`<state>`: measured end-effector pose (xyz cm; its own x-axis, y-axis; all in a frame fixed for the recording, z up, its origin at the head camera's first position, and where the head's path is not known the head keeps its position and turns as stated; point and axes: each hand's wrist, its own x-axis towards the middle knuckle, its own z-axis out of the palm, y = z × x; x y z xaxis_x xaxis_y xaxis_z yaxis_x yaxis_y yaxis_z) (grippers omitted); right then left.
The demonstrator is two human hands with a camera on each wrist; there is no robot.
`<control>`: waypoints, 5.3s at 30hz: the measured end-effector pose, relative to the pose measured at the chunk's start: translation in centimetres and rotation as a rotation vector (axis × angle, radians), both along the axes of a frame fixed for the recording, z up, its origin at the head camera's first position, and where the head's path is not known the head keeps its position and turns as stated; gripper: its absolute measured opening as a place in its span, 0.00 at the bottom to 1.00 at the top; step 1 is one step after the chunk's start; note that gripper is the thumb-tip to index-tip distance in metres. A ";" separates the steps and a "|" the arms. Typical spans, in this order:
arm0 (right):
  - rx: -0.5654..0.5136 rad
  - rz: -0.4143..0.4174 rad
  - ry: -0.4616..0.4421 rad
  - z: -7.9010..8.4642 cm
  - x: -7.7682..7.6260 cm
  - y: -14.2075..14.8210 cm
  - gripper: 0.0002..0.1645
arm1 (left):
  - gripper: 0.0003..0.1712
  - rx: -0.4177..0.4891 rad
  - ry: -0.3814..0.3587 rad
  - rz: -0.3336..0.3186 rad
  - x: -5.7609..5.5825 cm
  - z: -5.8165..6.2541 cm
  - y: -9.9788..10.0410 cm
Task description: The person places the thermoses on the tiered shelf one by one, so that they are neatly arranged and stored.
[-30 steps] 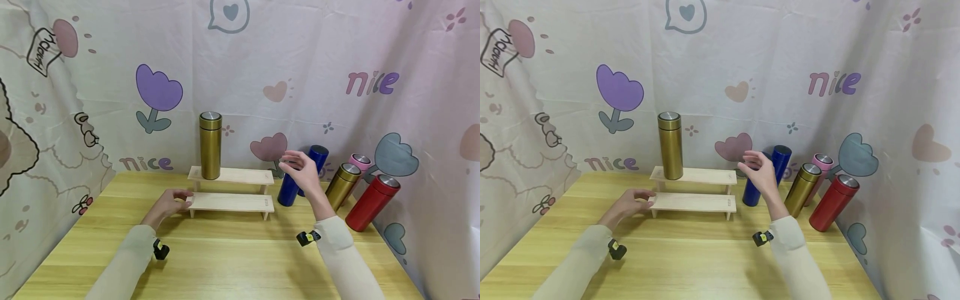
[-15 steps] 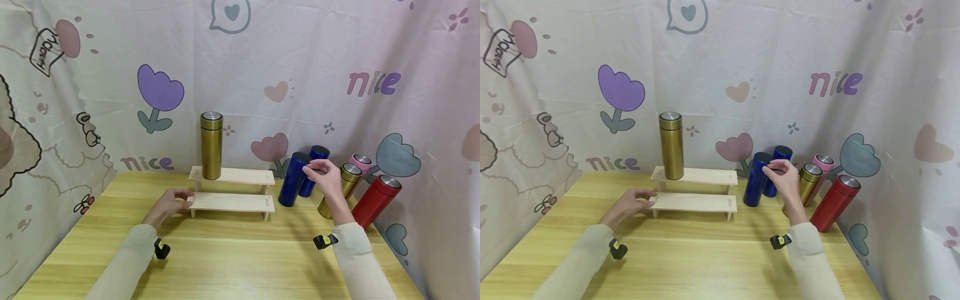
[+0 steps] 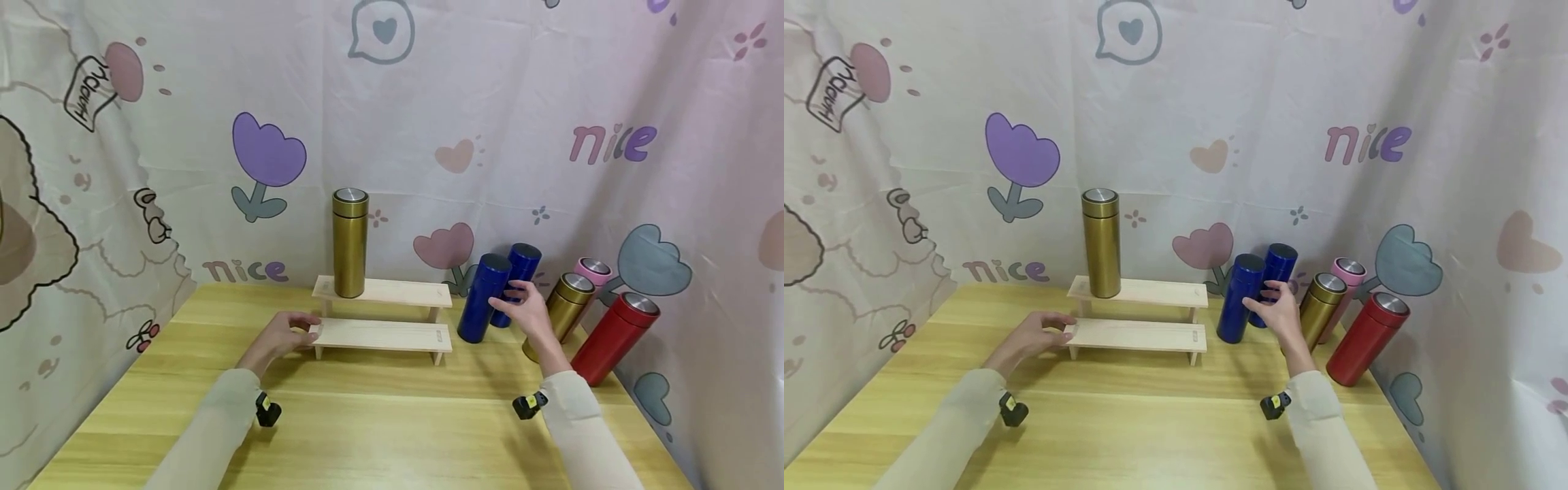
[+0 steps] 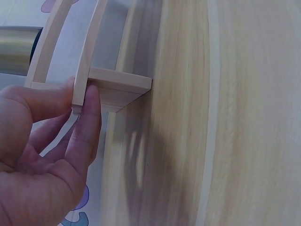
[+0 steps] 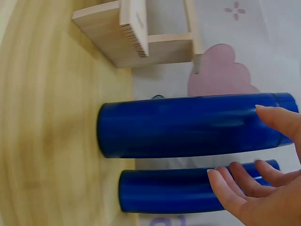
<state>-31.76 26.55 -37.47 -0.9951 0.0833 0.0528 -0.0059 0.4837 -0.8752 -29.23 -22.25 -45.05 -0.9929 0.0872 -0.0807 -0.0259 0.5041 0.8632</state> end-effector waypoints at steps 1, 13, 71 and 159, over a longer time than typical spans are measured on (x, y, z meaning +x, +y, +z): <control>-0.001 0.006 -0.012 -0.2 -0.1 0.0 0.51 | 0.22 0.002 -0.002 -0.001 0.0 0.0 0.0; -0.014 0.020 -0.079 -2.4 -1.4 -0.8 0.57 | 0.21 -0.020 0.008 0.001 -0.4 -0.3 0.0; -0.020 -0.051 0.024 -5.2 -2.3 -2.6 0.52 | 0.22 0.052 -0.033 0.007 -0.1 0.0 0.0; -0.049 0.160 0.142 6.4 -3.3 -13.2 0.47 | 0.21 -0.032 0.013 -0.004 -0.4 -0.4 -0.1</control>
